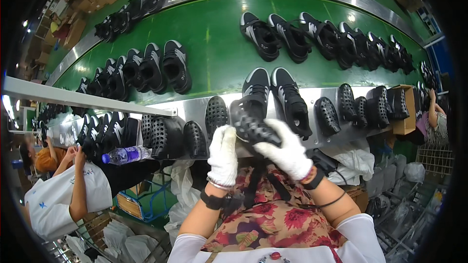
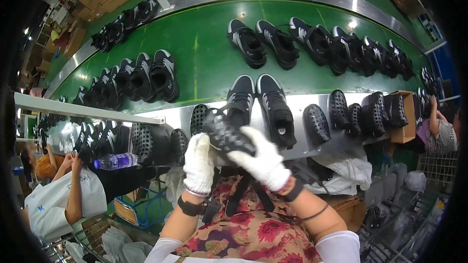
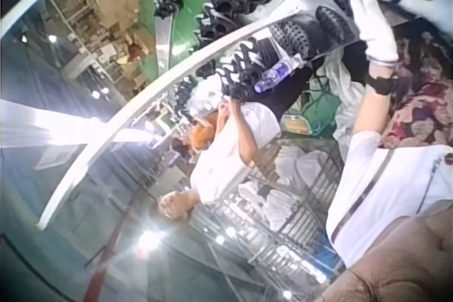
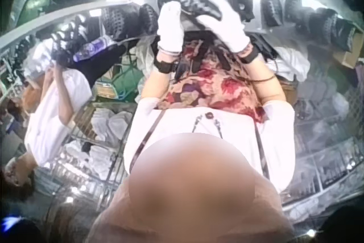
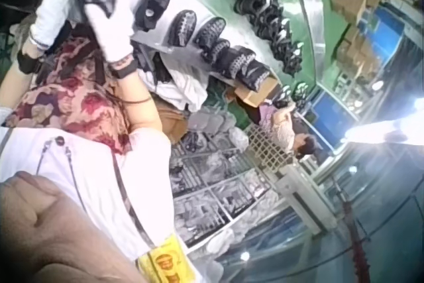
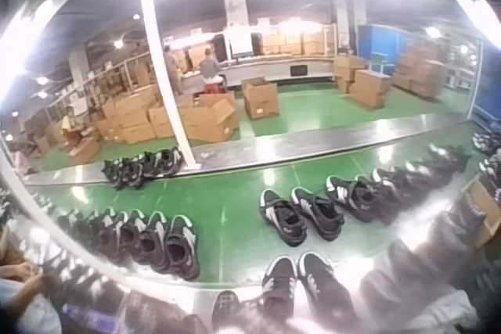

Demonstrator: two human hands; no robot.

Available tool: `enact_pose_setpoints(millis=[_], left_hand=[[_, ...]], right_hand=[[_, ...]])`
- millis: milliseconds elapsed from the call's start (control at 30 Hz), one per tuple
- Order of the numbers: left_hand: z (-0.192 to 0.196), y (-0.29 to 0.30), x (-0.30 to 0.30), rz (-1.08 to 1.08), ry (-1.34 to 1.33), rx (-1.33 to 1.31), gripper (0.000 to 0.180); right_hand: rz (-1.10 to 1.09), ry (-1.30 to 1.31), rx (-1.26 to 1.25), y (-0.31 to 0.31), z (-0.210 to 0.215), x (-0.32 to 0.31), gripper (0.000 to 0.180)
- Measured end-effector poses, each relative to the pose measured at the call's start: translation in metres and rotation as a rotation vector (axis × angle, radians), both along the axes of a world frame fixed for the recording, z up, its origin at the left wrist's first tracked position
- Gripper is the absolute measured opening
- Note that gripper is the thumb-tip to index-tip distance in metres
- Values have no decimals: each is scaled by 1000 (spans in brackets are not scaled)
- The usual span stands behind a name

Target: The recorder is inspecting black sneakers on an assembly line, picking up the shoe upper and the sole mold to check fit and quality.

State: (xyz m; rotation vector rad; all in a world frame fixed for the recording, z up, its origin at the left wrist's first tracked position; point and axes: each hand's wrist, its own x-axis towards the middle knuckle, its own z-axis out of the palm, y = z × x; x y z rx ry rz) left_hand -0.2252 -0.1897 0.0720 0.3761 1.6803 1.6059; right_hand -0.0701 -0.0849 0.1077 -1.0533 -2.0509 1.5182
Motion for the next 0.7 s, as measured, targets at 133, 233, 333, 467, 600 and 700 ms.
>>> enact_pose_setpoints(millis=[133,233,333,467,600,700], left_hand=[[-45,35,-11,-283,384,-353,61],[-29,56,13,-473,401,-454,81],[-51,67,42,-386,816,-529,86],[-51,83,24,-530,1453,-338,56],[-40,88,-1,-685,1380,-301,37],[-40,92,-2,-694,1360,-289,32]], right_hand=[[-202,-54,-104,28,-4,75,67],[-234,-118,-191,39,-9,109,59],[-235,-140,-173,42,-1,115,56],[-61,-289,63,36,21,93,57],[44,-419,169,40,22,68,51],[129,-423,281,41,7,42,46]])
